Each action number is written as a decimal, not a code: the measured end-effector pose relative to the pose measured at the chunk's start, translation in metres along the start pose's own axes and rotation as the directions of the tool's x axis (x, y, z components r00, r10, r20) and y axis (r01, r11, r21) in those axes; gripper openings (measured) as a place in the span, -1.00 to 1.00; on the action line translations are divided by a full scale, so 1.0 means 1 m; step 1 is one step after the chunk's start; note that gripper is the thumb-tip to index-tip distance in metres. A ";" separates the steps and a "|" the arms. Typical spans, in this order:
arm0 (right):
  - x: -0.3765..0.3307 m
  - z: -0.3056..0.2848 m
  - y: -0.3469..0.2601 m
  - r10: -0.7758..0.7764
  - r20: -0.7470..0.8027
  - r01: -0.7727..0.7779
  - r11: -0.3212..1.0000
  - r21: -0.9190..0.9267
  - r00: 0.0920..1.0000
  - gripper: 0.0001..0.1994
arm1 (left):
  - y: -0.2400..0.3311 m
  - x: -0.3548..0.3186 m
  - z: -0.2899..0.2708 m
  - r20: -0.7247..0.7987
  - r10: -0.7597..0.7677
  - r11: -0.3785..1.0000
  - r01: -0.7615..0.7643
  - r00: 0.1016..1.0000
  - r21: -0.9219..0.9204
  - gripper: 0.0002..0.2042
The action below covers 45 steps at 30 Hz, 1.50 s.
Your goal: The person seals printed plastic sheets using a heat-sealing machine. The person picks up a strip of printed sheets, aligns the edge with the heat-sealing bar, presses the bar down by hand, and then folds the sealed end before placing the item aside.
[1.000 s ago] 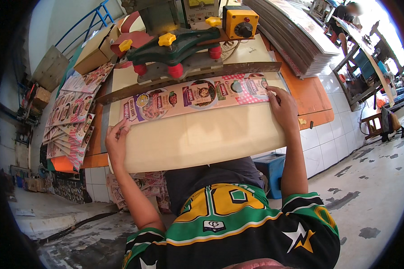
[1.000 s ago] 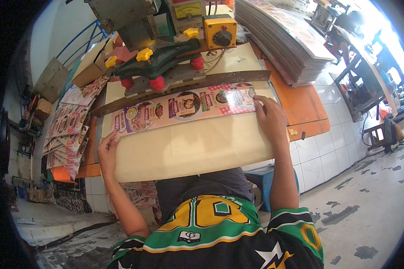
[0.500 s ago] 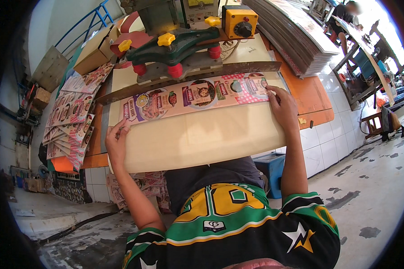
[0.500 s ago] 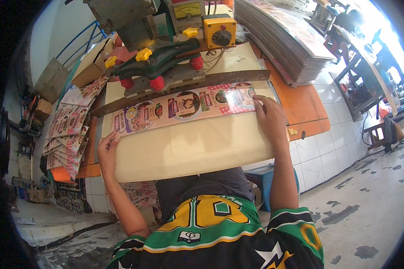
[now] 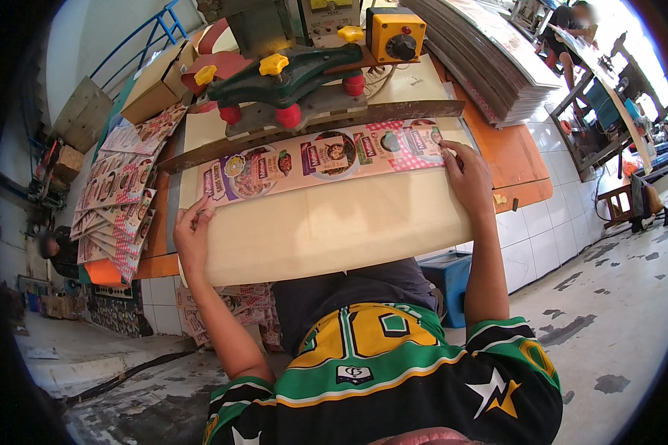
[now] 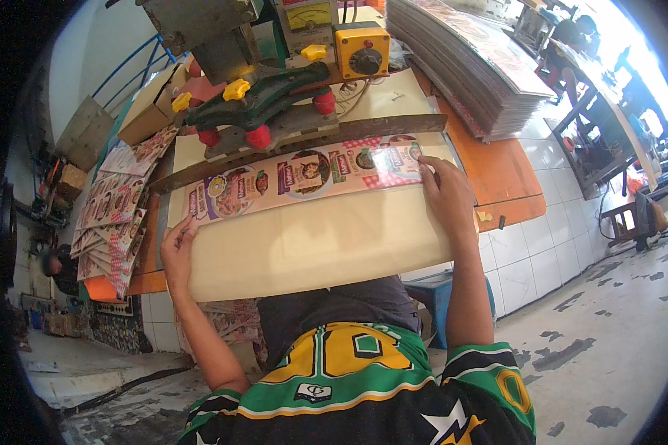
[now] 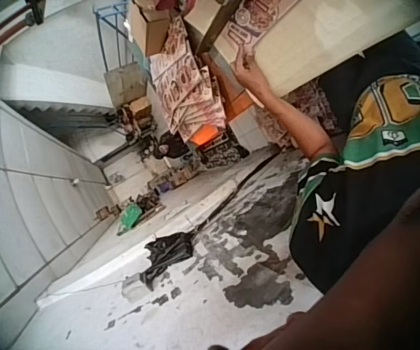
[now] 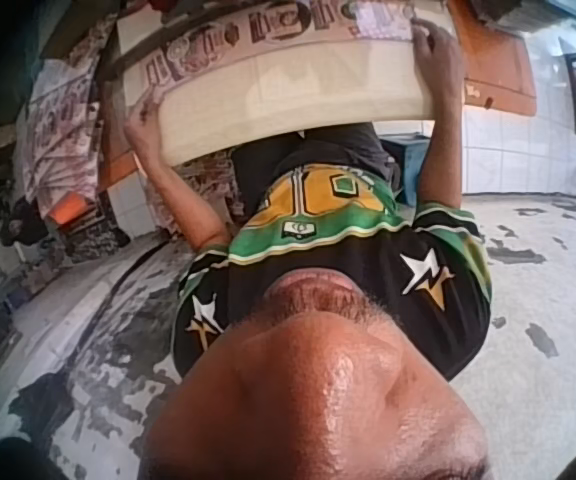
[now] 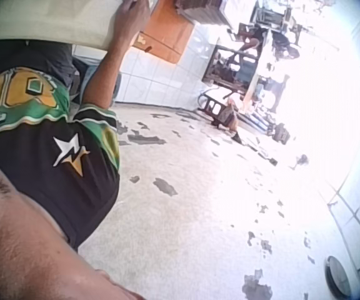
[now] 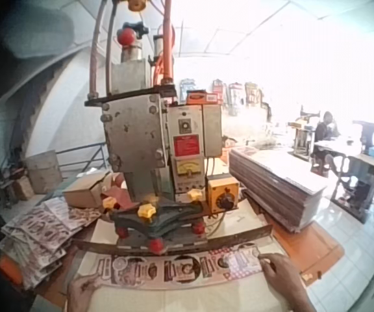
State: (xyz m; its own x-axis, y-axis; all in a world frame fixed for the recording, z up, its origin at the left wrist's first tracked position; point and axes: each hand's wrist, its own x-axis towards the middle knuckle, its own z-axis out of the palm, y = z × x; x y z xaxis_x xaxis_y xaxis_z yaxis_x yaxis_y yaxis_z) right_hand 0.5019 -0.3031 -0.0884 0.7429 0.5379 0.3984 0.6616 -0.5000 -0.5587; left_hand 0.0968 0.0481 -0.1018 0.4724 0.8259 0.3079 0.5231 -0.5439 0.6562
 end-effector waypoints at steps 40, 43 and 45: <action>0.000 0.002 0.002 -0.004 -0.008 0.004 1.000 0.000 1.000 -0.76 | -0.008 0.002 0.002 0.005 -0.008 1.000 0.008 1.000 -0.028 -0.66; 0.000 0.001 0.000 0.003 -0.007 -0.003 1.000 0.005 1.000 -0.76 | -0.008 0.002 0.002 0.002 -0.003 1.000 0.003 1.000 -0.029 -0.66; 0.001 0.001 -0.001 0.002 -0.007 -0.002 1.000 0.014 1.000 -0.76 | -0.014 0.002 0.002 0.000 0.010 0.999 -0.010 1.000 -0.044 -0.65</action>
State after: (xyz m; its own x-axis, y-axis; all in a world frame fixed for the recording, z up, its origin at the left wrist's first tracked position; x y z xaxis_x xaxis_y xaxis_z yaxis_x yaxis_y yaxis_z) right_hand 0.5014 -0.3015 -0.0883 0.7448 0.5324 0.4022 0.6589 -0.4917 -0.5693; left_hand 0.0920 0.0568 -0.1121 0.4775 0.8206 0.3142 0.4869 -0.5447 0.6828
